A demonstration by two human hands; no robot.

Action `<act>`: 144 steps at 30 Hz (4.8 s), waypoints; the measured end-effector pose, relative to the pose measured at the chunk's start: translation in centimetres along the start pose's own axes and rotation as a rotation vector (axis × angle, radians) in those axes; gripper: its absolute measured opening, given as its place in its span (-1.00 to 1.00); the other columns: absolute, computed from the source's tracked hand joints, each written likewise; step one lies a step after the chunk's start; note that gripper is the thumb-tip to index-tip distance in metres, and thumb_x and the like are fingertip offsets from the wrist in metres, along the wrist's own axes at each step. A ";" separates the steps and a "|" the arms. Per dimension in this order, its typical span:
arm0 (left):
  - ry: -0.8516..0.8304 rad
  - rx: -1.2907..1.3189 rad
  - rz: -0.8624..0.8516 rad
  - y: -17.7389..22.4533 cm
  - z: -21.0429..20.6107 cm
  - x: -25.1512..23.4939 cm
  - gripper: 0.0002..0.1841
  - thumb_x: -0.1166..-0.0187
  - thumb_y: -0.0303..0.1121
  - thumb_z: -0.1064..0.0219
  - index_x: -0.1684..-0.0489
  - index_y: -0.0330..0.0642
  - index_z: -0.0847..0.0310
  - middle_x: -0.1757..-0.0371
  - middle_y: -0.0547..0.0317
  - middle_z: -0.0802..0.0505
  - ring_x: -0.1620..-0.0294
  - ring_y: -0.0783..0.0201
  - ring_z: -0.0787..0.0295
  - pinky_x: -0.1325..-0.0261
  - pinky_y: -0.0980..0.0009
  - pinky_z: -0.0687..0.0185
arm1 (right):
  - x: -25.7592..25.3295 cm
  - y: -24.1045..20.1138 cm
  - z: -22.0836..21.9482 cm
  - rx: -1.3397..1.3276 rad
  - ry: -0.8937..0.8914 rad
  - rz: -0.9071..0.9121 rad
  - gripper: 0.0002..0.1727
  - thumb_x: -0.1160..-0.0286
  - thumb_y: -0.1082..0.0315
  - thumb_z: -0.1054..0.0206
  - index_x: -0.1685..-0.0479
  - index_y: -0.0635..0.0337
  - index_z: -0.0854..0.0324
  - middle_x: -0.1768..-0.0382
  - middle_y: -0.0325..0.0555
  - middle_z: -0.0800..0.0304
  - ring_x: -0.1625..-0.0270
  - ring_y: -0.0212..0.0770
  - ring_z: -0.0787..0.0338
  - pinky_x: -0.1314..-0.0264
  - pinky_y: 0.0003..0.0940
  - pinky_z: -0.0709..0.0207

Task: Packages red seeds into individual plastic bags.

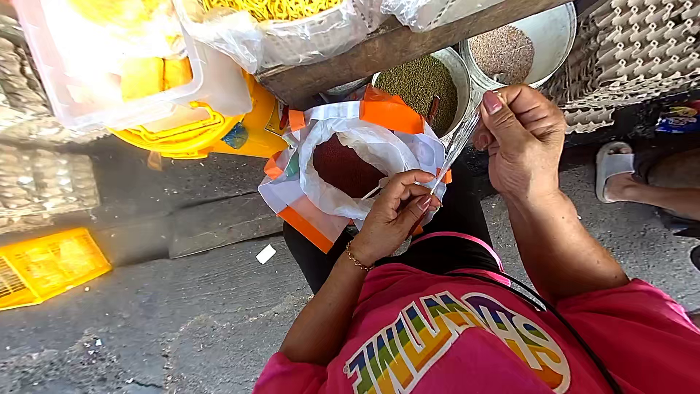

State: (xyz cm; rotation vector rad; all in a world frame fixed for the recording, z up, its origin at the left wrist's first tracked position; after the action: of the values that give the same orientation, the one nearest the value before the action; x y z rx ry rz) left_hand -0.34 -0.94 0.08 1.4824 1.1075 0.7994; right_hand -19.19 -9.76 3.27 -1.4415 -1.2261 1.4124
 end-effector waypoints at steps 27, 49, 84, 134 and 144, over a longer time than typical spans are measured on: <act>0.439 -1.141 0.550 -5.8 15.3 2.7 -0.59 -0.80 -0.40 -0.05 -0.50 -0.41 -0.52 -0.51 -0.32 -0.65 -0.57 -0.24 -0.54 -0.63 -0.14 -0.38 | -1.3 12.3 4.1 1.009 -0.356 -0.238 -0.66 -0.77 0.36 -0.13 -0.21 0.35 -0.76 -0.14 0.33 -0.83 -0.21 0.31 -0.83 -0.35 0.32 -0.56; 0.221 -1.197 0.797 -6.7 20.1 -4.6 -0.60 -0.83 -0.43 0.04 -0.47 -0.33 -0.58 -0.43 -0.33 -0.69 -0.53 -0.25 -0.57 -0.62 -0.16 -0.34 | -0.3 8.8 -0.2 0.847 -0.238 0.119 -0.71 -0.74 0.45 -0.15 -0.16 0.38 -0.75 -0.05 0.26 -0.83 -0.07 0.00 -0.85 -0.19 -0.21 -0.67; 0.452 -1.303 1.096 -11.4 22.9 -9.1 -0.59 -0.82 -0.33 -0.01 -0.56 -0.25 -0.45 -0.46 -0.28 -0.69 -0.47 -0.27 -0.64 -0.39 -0.28 -0.51 | 2.8 9.6 -5.0 0.723 -0.522 0.165 -0.70 -0.59 0.50 -0.19 -0.10 0.33 -0.80 0.03 0.08 -0.89 0.00 -0.11 -0.89 -0.08 -0.30 -0.74; 0.319 -0.490 -0.048 1.1 2.7 5.0 -0.83 -0.69 -0.47 -0.19 -0.02 -0.39 -0.61 0.15 0.25 -0.82 0.09 0.51 -0.78 -0.09 0.51 -0.75 | 6.7 1.4 -8.1 0.279 -0.334 0.019 -0.77 -0.64 0.32 -0.34 0.16 0.37 -0.77 0.21 0.04 -0.80 0.10 -0.20 -0.78 -0.07 -0.26 -0.65; 0.409 -0.272 0.016 1.5 0.1 4.6 -0.80 -0.82 -0.39 -0.02 0.14 -0.17 -0.56 0.48 0.44 -0.67 0.49 0.53 -0.61 0.32 0.57 -0.64 | 6.3 0.0 -6.5 0.236 -0.278 0.026 -0.72 -0.61 0.26 -0.41 0.31 0.36 -0.74 0.33 -0.05 -0.76 0.24 -0.33 -0.71 0.10 -0.39 -0.59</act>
State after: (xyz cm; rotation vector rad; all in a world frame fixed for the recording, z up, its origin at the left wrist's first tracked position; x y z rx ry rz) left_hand 1.67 3.35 1.20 1.1272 1.2271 1.2500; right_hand -13.23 -3.02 2.27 -1.1318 -1.1632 1.7562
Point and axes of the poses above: each hand's wrist, its own x-axis away from the middle knuckle, its own z-axis out of the back of the hand, y = z × x, the point moved 1 cm from there along -x, towards the middle knuckle
